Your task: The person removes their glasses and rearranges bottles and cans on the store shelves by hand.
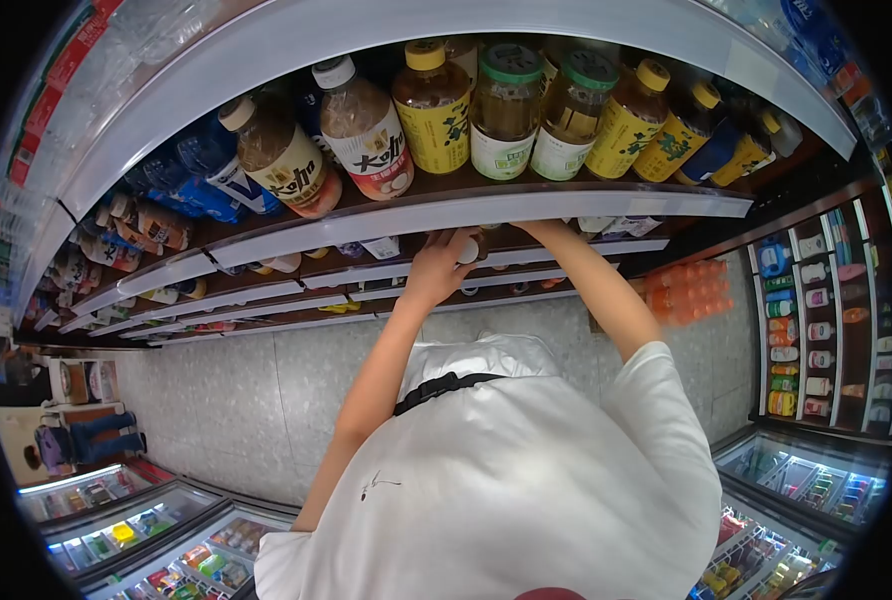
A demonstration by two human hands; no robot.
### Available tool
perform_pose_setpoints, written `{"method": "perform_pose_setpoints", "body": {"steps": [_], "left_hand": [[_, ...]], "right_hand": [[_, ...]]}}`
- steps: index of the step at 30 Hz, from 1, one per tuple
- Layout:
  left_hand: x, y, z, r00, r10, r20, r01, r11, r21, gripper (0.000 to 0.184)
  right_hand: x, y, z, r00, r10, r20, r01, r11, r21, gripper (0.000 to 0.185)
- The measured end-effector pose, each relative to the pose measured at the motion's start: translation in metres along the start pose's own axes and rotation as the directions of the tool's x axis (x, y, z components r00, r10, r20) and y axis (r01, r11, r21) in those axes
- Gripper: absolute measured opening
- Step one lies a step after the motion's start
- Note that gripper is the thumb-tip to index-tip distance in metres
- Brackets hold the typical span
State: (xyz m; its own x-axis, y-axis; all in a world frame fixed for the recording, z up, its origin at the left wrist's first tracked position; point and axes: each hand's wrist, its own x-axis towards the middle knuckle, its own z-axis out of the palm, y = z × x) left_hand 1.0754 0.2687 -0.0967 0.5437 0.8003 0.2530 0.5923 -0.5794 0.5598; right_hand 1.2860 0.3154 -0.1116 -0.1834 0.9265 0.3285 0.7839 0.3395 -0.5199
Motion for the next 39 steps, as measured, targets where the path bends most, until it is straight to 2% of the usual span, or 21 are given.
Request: {"method": "perform_pose_setpoints", "body": {"steps": [6, 12, 13, 15, 16, 18, 22, 24, 25, 27, 28, 30, 31, 32, 33, 34, 35, 36, 37, 39], "left_hand": [[-0.012, 0.008, -0.001, 1.000, -0.006, -0.017, 0.006, 1.000, -0.003, 0.055], [-0.018, 0.007, 0.008, 1.000, 0.005, 0.011, -0.005, 0.999, 0.033, 0.055], [-0.017, 0.007, 0.009, 0.999, 0.009, 0.041, -0.011, 0.999, 0.050, 0.055], [-0.015, 0.010, 0.008, 0.998, 0.047, 0.040, -0.048, 0.998, 0.042, 0.055], [-0.013, 0.011, 0.006, 0.997, 0.073, 0.030, -0.074, 0.997, 0.035, 0.054], [-0.010, 0.011, 0.003, 0.997, 0.073, 0.029, -0.075, 0.996, 0.042, 0.054], [0.000, 0.011, -0.003, 1.000, 0.027, 0.015, -0.027, 0.999, 0.032, 0.048], [0.004, 0.010, 0.001, 1.000, -0.006, 0.019, 0.005, 0.998, 0.064, 0.049], [0.006, 0.008, 0.003, 0.999, -0.036, 0.021, 0.033, 0.995, 0.095, 0.050], [0.008, 0.003, 0.008, 0.998, -0.048, 0.030, 0.045, 0.993, 0.112, 0.051], [0.010, 0.000, 0.009, 0.997, -0.064, 0.037, 0.059, 0.990, 0.128, 0.053], [0.013, 0.000, 0.008, 0.997, -0.081, 0.016, 0.078, 0.986, 0.151, 0.051], [0.015, 0.002, 0.007, 0.996, -0.093, -0.002, 0.092, 0.982, 0.167, 0.049], [0.019, 0.006, 0.005, 0.996, -0.093, -0.001, 0.092, 0.982, 0.167, 0.049], [0.026, 0.013, 0.000, 0.997, -0.046, -0.058, 0.052, 0.993, 0.102, 0.046], [0.032, 0.017, -0.002, 0.993, -0.002, -0.115, 0.006, 0.999, 0.038, 0.043], [0.037, 0.020, -0.001, 0.994, 0.001, -0.108, 0.003, 0.999, 0.036, 0.043], [0.041, 0.022, 0.001, 0.994, -0.060, -0.086, 0.055, 0.997, -0.059, 0.041], [0.046, 0.023, 0.004, 0.991, -0.117, -0.058, 0.107, 0.982, -0.153, 0.039], [0.054, 0.024, 0.012, 0.994, -0.106, -0.021, 0.104, 0.991, -0.085, 0.036]], "right_hand": [[0.005, -0.031, 0.008, 0.989, 0.114, 0.099, -0.133, 0.968, 0.211, 0.031], [0.010, -0.064, 0.004, 0.946, 0.238, 0.219, -0.313, 0.842, 0.439, 0.032], [0.011, -0.068, 0.000, 0.946, 0.248, 0.208, -0.317, 0.839, 0.442, 0.032], [0.013, -0.076, -0.009, 0.881, 0.307, 0.359, -0.431, 0.835, 0.342, 0.033], [0.012, -0.071, -0.001, 0.882, 0.314, 0.352, -0.434, 0.832, 0.346, 0.033], [0.008, -0.058, 0.020, 0.947, 0.299, 0.114, -0.318, 0.921, 0.226, 0.032], [0.003, -0.040, 0.030, 0.927, 0.310, 0.210, -0.363, 0.883, 0.298, 0.033], [0.005, -0.037, 0.035, 0.922, 0.305, 0.240, -0.388, 0.747, 0.540, 0.034], [0.004, -0.032, 0.034, 0.922, 0.306, 0.238, -0.388, 0.744, 0.544, 0.034], [0.007, -0.042, 0.006, 0.933, 0.247, 0.261, -0.318, 0.907, 0.278, 0.035], [0.005, -0.027, 0.017, 0.935, 0.241, 0.260, -0.313, 0.907, 0.283, 0.035], [-0.004, 0.011, 0.048, 0.987, 0.161, -0.026, -0.153, 0.970, 0.187, 0.035], [-0.011, 0.016, 0.038, 0.987, 0.161, -0.024, -0.153, 0.970, 0.190, 0.035], [-0.020, 0.018, 0.021, 0.988, 0.125, -0.094, -0.115, 0.988, 0.106, 0.032], [-0.029, 0.018, 0.004, 0.983, 0.086, -0.162, -0.084, 0.996, 0.018, 0.029], [-0.038, 0.015, -0.009, 0.982, 0.093, -0.163, -0.091, 0.996, 0.019, 0.029], [-0.049, 0.010, -0.021, 0.951, 0.307, -0.027, -0.276, 0.887, 0.370, 0.027], [-0.061, 0.009, -0.027, 0.877, 0.448, 0.171, -0.445, 0.627, 0.640, 0.025], [-0.074, 0.011, -0.029, 0.873, 0.458, 0.169, -0.450, 0.622, 0.641, 0.025], [-0.101, 0.016, -0.032, 0.821, 0.525, 0.225, -0.525, 0.536, 0.661, 0.019]]}}
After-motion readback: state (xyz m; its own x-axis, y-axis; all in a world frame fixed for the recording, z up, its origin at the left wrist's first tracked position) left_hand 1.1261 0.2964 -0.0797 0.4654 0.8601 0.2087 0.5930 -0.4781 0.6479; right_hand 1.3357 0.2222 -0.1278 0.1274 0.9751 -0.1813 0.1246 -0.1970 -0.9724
